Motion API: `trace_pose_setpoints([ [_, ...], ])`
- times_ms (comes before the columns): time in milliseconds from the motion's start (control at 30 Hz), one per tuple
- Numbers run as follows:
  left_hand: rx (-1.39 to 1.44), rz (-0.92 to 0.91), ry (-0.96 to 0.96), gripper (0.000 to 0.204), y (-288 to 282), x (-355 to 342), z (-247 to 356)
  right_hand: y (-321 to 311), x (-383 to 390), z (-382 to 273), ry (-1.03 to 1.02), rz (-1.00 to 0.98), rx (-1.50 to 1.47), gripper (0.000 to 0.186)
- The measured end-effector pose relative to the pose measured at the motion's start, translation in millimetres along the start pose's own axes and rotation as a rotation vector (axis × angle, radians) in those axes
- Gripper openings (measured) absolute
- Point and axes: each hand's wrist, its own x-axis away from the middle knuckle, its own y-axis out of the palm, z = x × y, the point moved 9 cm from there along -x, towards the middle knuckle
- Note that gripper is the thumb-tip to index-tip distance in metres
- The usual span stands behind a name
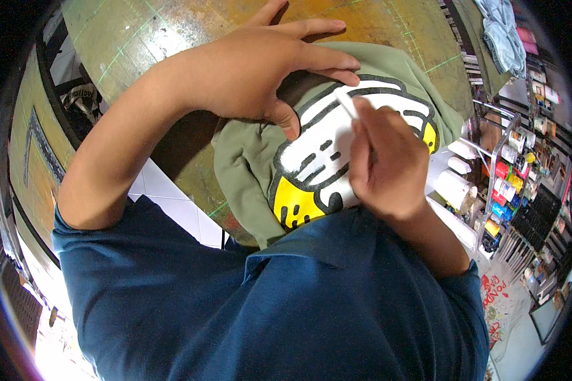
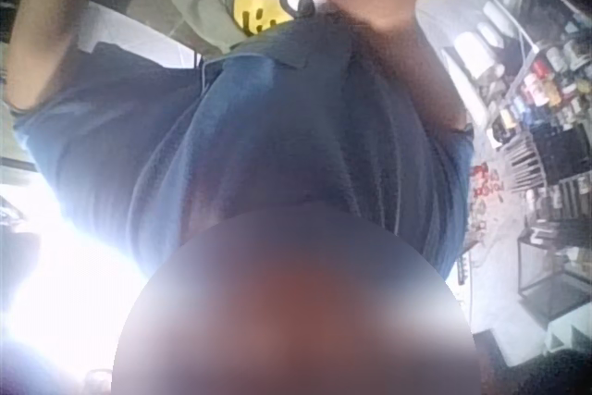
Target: The person uses a white marker to draw black lines and dots on a cartoon face printed on a green garment. They repeatedly rub the marker over the same areas, then lift and reposition the garment before continuing to draw.
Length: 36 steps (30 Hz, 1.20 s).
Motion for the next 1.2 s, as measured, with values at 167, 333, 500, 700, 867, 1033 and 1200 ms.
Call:
trace_pose_setpoints([
  [167, -0.071, 0.001, 0.021, 0.077, 0.2, -1.5, 1.2, 7.0, 2.7, -15.8, -0.060, 0.000, -0.020, 0.026],
  [333, -0.084, -0.011, -0.017, 0.078, 2.2, 1.3, -1.2, -8.6, -3.2, -2.8, -0.030, 0.045, -0.062, 0.024],
  [500, -0.066, 0.045, -0.112, 0.089, -4.8, -0.8, -3.0, -32.3, 0.2, 37.1, 0.068, 0.267, -0.387, 0.026],
  [700, 0.100, 0.266, -0.159, 0.087, -28.0, 18.8, 1.1, -33.1, -10.2, 69.4, 0.245, 0.332, -0.816, 0.029],
  [867, 0.237, 0.643, -0.311, 0.058, -64.7, 66.9, 39.7, -5.1, -43.8, 59.0, 0.177, 0.141, -1.058, 0.030],
  [1033, 0.192, 0.728, -0.612, 0.049, -13.3, 85.1, 69.7, 15.3, -51.6, 72.1, 0.190, 0.147, -1.267, 0.026],
  [1200, -0.341, 0.747, -0.812, 0.035, 24.8, 68.7, 95.1, 9.7, -48.9, 73.8, 0.149, 0.198, -1.307, 0.027],
])
